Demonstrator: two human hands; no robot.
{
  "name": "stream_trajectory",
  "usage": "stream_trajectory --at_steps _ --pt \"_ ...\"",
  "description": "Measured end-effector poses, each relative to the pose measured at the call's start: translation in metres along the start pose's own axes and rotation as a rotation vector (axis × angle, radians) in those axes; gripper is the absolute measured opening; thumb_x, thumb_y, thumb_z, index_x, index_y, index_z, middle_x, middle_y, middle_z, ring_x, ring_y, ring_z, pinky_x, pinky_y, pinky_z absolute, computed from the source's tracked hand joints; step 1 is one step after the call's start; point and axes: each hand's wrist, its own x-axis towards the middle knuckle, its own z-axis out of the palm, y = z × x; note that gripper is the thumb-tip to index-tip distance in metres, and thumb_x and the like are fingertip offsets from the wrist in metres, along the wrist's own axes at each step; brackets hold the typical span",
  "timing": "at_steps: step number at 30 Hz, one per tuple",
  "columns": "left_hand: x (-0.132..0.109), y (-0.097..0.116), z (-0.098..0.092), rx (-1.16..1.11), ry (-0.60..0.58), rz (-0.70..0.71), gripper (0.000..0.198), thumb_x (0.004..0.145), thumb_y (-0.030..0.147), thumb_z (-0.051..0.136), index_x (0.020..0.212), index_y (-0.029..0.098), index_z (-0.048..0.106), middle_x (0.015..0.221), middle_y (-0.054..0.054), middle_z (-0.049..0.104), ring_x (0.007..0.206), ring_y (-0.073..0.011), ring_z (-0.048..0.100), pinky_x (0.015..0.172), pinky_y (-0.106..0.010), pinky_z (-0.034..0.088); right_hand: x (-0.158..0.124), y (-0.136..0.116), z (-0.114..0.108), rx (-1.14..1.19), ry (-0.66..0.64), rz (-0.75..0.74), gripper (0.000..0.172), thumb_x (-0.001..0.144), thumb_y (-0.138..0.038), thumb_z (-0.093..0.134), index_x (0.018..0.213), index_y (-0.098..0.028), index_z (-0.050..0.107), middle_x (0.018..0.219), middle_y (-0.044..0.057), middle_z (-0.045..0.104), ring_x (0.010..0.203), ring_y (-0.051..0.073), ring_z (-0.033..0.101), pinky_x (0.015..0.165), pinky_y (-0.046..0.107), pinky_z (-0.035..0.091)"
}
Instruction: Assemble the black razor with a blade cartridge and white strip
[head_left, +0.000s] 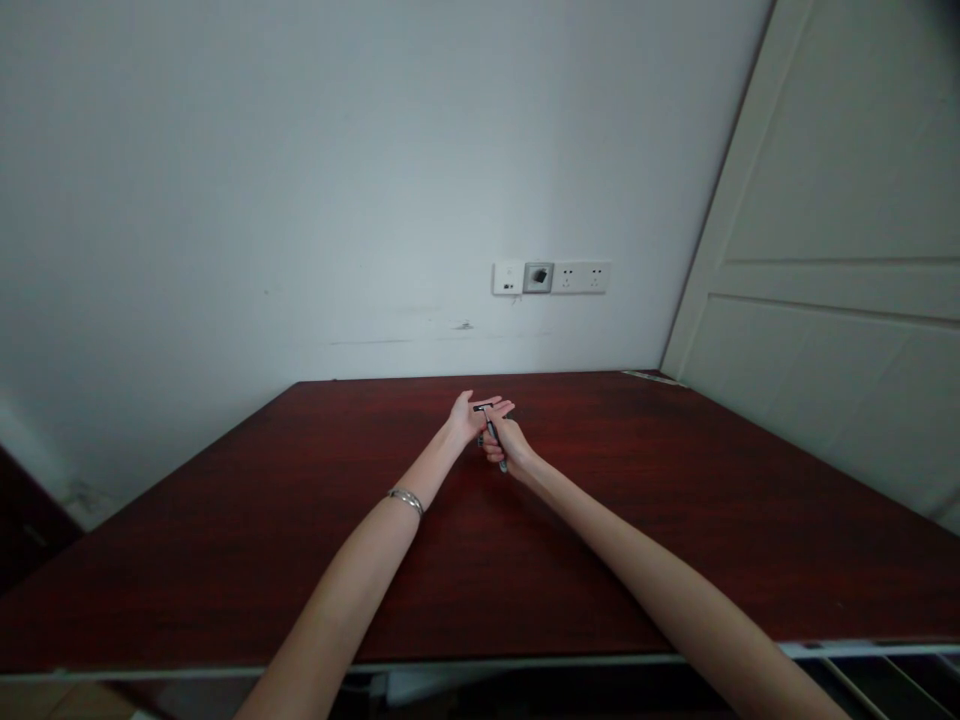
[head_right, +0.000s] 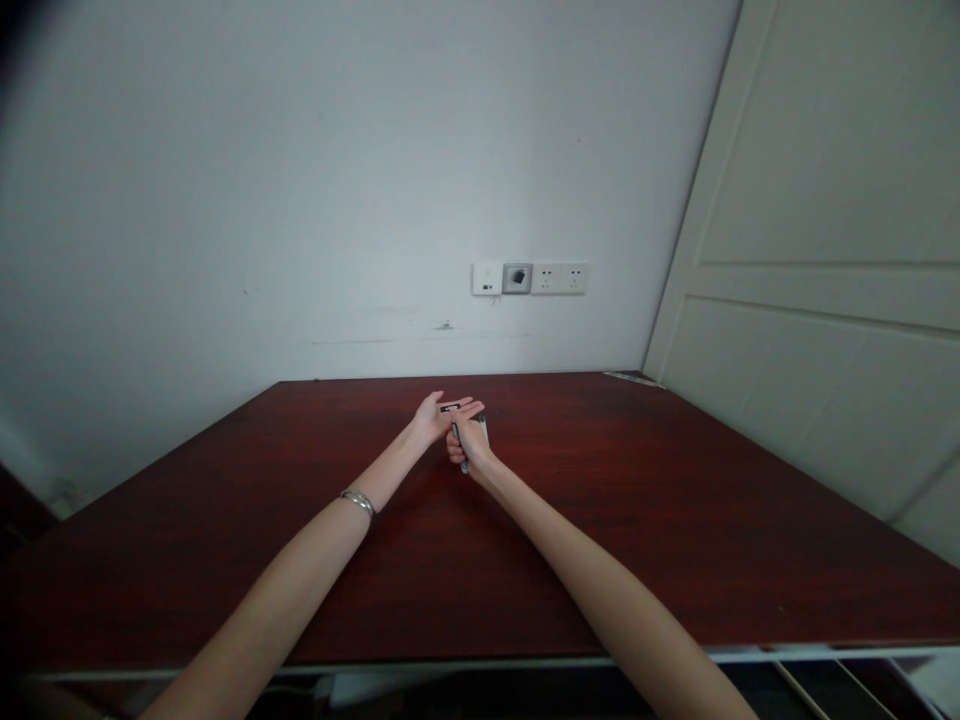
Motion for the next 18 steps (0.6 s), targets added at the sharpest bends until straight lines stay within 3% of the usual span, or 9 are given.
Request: stream_trajectory --at_steps 18 --pt "-0.011 -0.003 0.003 0.036 -0.015 0.055 0.059 0.087 0.037 0.018 0.125 -0.006 0.036 0.118 -0.03 0.048 0.098 -0.0289 0.059 0.07 -0.033 0.053 0.002 0.001 -0.005 -0.075 0.018 0.022 0.032 0.078 -0.045 0.049 0.063 -0.018 0.039 0.032 -0.011 0.027 0.027 0.001 0.017 0.028 0.013 0.01"
